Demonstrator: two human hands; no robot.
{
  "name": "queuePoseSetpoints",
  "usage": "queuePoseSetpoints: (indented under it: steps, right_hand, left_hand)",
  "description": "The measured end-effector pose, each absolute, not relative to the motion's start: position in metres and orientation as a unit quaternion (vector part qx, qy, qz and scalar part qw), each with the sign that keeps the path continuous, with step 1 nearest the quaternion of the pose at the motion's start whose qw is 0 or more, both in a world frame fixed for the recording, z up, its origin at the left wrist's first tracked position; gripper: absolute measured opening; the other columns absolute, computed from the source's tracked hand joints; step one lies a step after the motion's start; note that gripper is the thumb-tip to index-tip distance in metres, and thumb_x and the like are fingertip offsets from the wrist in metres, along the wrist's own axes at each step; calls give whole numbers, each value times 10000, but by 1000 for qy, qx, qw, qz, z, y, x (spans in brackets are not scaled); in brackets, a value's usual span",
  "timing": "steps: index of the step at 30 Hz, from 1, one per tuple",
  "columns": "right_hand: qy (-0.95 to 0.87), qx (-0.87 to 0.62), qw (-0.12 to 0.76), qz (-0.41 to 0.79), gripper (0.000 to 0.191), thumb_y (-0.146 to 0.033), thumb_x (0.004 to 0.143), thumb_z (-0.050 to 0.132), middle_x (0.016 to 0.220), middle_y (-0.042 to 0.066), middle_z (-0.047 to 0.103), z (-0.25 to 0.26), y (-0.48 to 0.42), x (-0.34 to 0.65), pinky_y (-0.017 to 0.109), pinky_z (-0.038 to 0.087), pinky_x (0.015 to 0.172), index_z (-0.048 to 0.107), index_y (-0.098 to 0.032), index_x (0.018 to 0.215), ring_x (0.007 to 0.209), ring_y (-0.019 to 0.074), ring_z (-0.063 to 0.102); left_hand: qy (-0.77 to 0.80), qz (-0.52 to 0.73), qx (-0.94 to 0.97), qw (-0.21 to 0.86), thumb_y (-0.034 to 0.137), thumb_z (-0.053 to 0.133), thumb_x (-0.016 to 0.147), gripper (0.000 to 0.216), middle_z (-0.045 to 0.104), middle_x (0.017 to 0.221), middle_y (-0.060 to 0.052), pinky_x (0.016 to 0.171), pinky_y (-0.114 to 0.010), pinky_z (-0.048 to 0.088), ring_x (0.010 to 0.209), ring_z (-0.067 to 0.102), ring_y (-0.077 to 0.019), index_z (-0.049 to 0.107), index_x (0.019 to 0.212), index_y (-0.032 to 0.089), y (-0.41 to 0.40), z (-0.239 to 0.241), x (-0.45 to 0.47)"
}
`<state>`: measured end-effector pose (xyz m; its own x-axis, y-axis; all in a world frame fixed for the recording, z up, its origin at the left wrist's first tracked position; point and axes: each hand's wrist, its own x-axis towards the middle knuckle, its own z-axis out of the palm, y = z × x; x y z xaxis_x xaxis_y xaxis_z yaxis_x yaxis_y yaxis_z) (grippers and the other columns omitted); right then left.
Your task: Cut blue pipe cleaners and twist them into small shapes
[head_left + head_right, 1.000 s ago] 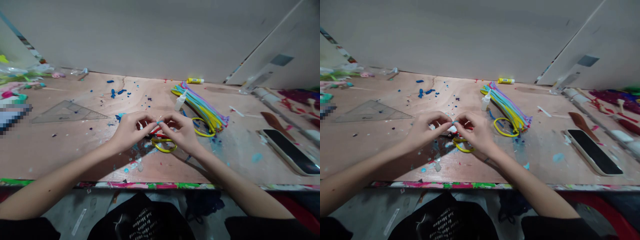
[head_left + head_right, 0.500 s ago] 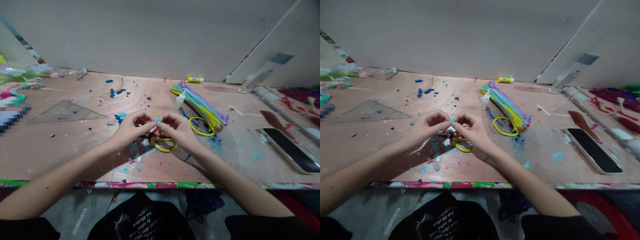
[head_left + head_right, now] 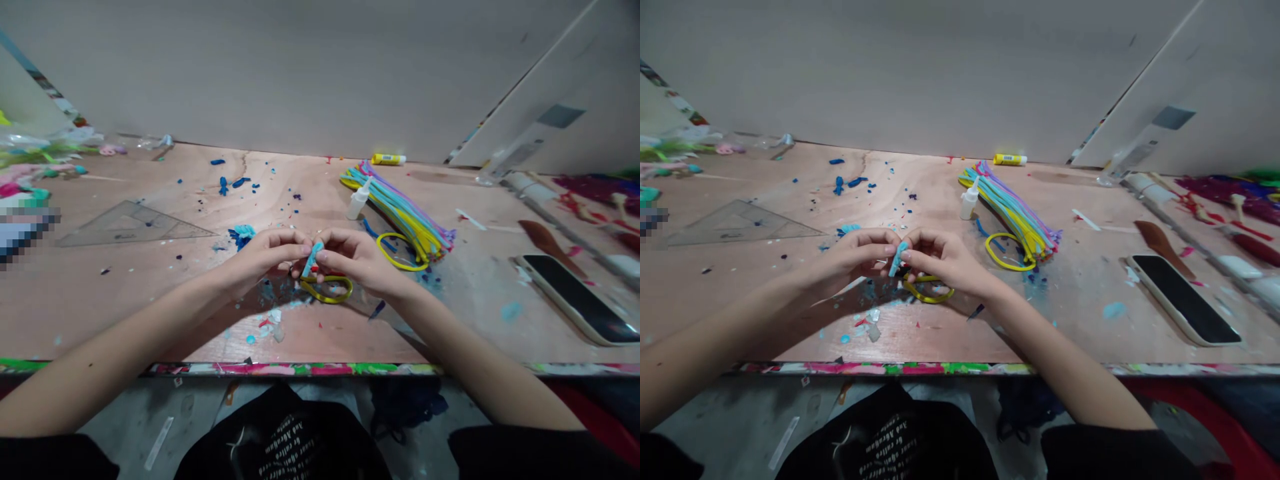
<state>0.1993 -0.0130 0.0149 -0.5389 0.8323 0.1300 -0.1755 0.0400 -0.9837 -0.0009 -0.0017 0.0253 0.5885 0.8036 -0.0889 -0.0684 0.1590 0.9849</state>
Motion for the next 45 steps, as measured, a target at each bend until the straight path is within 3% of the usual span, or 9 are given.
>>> queuePoseSetpoints:
  steps: [4,10,15,19,28,34,45]
  right_hand:
    - [-615,-268,384,634,269,-368,814,794,799,-16,645,15,-11,200,200,553,614,640,-161,891,646,77,631]
    - [-641,-290,378,602,291,-390,814,791,779,-13,628,15,-11,201,201,526,611,642,-149,880,651,74,597]
    - [-650,-279,386,592,310,-414,817,784,780,-18,621,18,-12,201,201,518,574,622,-157,877,621,73,597]
    - [-655,-277,384,589,316,-427,822,776,779,-19,620,19,-12,201,200,515,562,614,-161,874,613,73,598]
    - [-649,-293,382,589,339,-427,787,806,713,-34,613,19,-12,201,209,499,550,601,-166,857,583,81,595]
    - [-663,-303,397,557,317,-401,769,821,720,-27,609,19,-12,200,192,454,551,624,-160,831,616,73,556]
    - [-685,-335,369,531,342,-444,780,795,686,-31,565,18,-12,200,219,382,542,617,-157,830,596,83,494]
  left_hand:
    - [324,305,615,651,350,740,786,229,557,581,35,453,-171,302,504,480,-67,630,775,150,-1,29,-2]
    - [326,305,649,616,307,796,743,250,591,663,35,531,-203,434,541,523,-74,602,798,158,-4,32,-3]
    - [320,325,659,598,310,755,773,214,588,684,23,541,-203,397,583,509,-81,614,796,152,-4,31,-1]
    - [305,341,652,604,305,738,773,208,573,695,24,586,-207,394,629,509,-87,602,772,149,-3,29,0]
    - [316,330,642,616,355,724,766,262,501,650,45,534,-211,357,564,430,-82,546,737,166,-3,28,3]
    - [337,344,649,590,307,656,804,155,540,699,29,559,-217,385,588,468,-90,589,814,167,-1,29,0]
    - [337,299,658,604,307,722,767,197,538,651,37,516,-201,366,555,468,-80,593,767,159,-1,29,-1]
